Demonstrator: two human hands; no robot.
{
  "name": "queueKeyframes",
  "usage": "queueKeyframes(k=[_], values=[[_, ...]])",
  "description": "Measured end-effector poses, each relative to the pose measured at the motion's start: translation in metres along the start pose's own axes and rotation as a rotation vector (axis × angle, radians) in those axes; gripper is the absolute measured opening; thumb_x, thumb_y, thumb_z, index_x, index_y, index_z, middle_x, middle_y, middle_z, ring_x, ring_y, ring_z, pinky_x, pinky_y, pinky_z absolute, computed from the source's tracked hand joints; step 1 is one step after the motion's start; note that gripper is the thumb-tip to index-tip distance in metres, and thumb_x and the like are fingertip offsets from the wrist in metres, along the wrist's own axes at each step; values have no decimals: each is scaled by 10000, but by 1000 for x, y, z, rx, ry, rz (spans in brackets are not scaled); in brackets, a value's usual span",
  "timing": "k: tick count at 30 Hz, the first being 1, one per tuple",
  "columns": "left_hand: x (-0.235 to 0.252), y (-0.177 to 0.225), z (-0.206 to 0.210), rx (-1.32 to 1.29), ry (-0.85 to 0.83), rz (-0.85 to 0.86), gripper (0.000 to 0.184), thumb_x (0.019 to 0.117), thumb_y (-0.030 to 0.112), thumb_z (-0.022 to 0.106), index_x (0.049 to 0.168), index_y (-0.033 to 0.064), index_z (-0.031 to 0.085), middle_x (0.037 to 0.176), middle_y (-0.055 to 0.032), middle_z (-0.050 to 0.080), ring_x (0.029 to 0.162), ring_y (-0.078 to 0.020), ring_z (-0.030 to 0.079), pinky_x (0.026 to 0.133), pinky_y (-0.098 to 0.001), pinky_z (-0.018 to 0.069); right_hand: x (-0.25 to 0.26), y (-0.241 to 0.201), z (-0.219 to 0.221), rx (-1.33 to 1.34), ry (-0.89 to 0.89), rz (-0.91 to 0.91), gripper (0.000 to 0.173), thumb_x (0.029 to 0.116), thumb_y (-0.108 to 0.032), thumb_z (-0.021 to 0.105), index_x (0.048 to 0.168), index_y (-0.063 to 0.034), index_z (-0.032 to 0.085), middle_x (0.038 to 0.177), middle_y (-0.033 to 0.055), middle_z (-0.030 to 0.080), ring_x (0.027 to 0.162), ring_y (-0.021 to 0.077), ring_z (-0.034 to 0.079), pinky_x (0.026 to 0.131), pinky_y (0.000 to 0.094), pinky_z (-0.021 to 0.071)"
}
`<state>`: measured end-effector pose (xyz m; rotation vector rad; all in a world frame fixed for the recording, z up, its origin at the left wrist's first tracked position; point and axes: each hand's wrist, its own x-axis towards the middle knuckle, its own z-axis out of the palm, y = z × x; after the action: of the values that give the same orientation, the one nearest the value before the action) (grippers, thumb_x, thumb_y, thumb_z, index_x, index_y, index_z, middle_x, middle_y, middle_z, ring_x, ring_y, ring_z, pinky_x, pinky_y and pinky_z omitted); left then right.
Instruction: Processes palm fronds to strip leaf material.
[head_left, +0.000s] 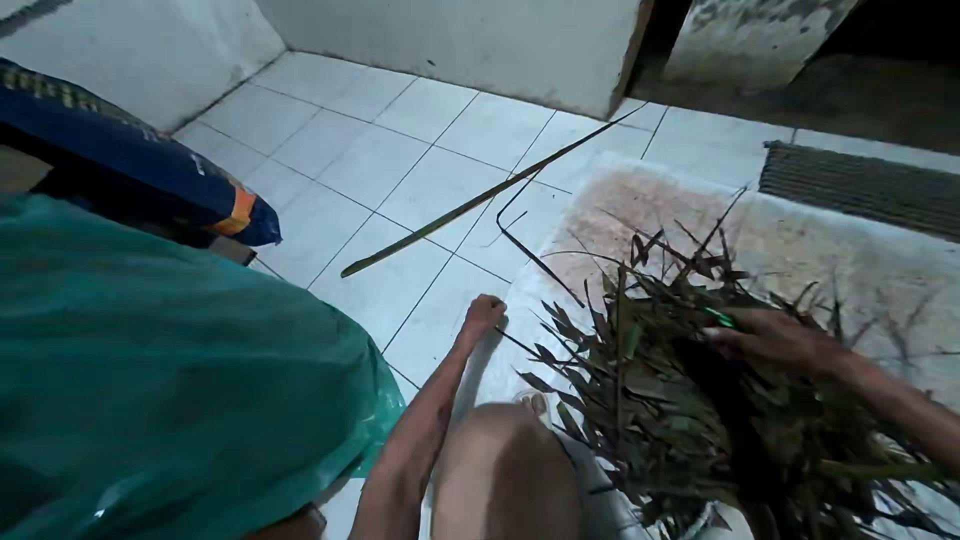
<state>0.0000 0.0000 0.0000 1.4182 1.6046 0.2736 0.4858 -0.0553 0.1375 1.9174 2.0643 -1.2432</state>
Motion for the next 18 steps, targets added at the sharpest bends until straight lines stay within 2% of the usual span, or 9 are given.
queueKeyframes(k=[2,5,8,11,15,17,18], values=[[33,9,-19,129,33,0,316,1049,225,572,1218,-9,699,1161,-227,704,1057,-342,697,978,-539,539,54,-7,30,44,21,-23,365,1071,-288,562,1248,23,632,1055,264,673,960,422,657,898,644,491],[90,8,-33,270,127,74,311,1045,237,580,1219,7,698,1182,-242,696,1133,-404,666,1002,-617,510,122,-13,81,184,37,-27,374,1082,-309,522,1274,-8,632,1082,229,694,973,387,685,913,609,523],[152,17,-41,322,177,52,387,1049,269,576,1270,-38,661,1228,-269,674,1185,-420,642,1045,-612,486,173,-15,115,292,18,16,376,1082,-337,510,1265,-34,637,1090,208,691,984,359,683,916,590,526],[201,31,-37,314,252,-4,463,1049,296,582,1335,-67,607,1323,-292,619,1278,-439,579,1105,-601,438,208,-16,125,328,37,92,355,1082,-330,515,1216,-29,646,1045,204,694,961,362,683,894,594,522],[248,42,-28,277,323,-99,562,1015,414,621,1320,-57,619,1310,-293,621,1250,-442,594,1053,-627,468,244,-7,136,278,101,79,355,1051,-325,569,1186,-12,668,1041,251,689,1004,433,667,880,650,501],[262,44,-25,292,382,-188,591,969,500,663,1220,-35,670,1311,-299,604,1219,-460,600,983,-660,499,255,-9,140,252,104,100,369,1047,-340,567,1192,-16,670,1064,245,688,1019,421,668,891,629,510],[268,46,-22,312,419,-236,599,943,518,692,1195,-25,682,1356,-295,571,1239,-463,582,972,-660,505,258,-12,141,245,93,126,379,1049,-344,559,1216,-20,664,1097,245,686,1046,416,664,909,618,508]])
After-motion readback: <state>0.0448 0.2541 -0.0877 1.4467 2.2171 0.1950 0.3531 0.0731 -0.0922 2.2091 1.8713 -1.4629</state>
